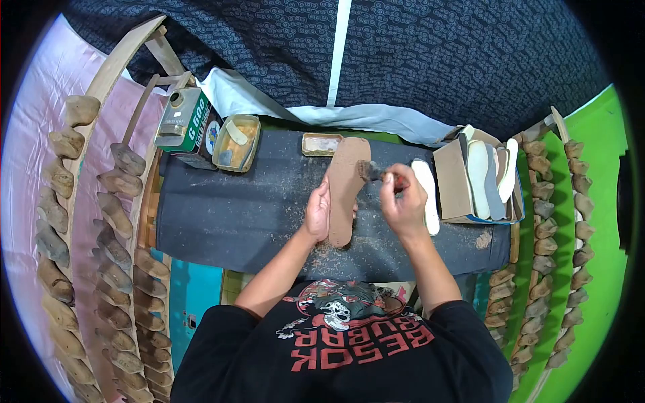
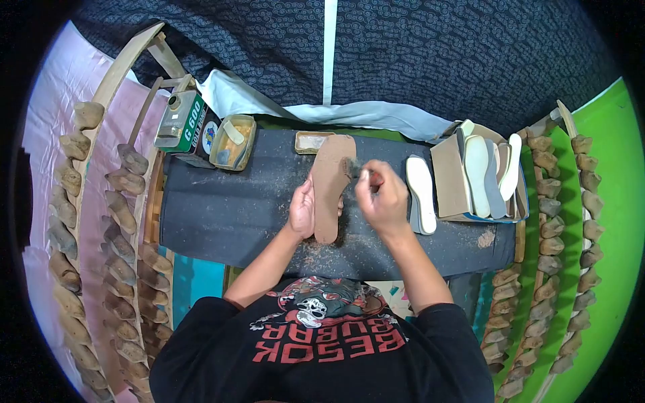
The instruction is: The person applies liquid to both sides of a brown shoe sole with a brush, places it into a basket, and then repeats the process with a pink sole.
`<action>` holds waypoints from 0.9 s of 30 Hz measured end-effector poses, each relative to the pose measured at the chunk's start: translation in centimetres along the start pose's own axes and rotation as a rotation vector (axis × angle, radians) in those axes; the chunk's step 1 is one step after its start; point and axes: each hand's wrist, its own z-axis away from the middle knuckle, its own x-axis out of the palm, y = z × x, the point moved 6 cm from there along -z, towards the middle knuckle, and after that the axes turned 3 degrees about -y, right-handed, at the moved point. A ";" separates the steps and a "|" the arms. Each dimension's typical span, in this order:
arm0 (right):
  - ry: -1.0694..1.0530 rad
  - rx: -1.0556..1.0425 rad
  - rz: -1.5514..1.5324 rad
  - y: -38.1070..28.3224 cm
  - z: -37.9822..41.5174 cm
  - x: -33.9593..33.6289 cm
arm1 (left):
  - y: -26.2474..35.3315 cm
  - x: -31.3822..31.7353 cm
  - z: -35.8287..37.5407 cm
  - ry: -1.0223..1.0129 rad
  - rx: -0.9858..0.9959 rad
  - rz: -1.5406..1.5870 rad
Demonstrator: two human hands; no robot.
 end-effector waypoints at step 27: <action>0.012 -0.032 -0.057 -0.7 -0.8 1.2 | -0.2 0.8 0.1 -0.010 -0.056 -0.032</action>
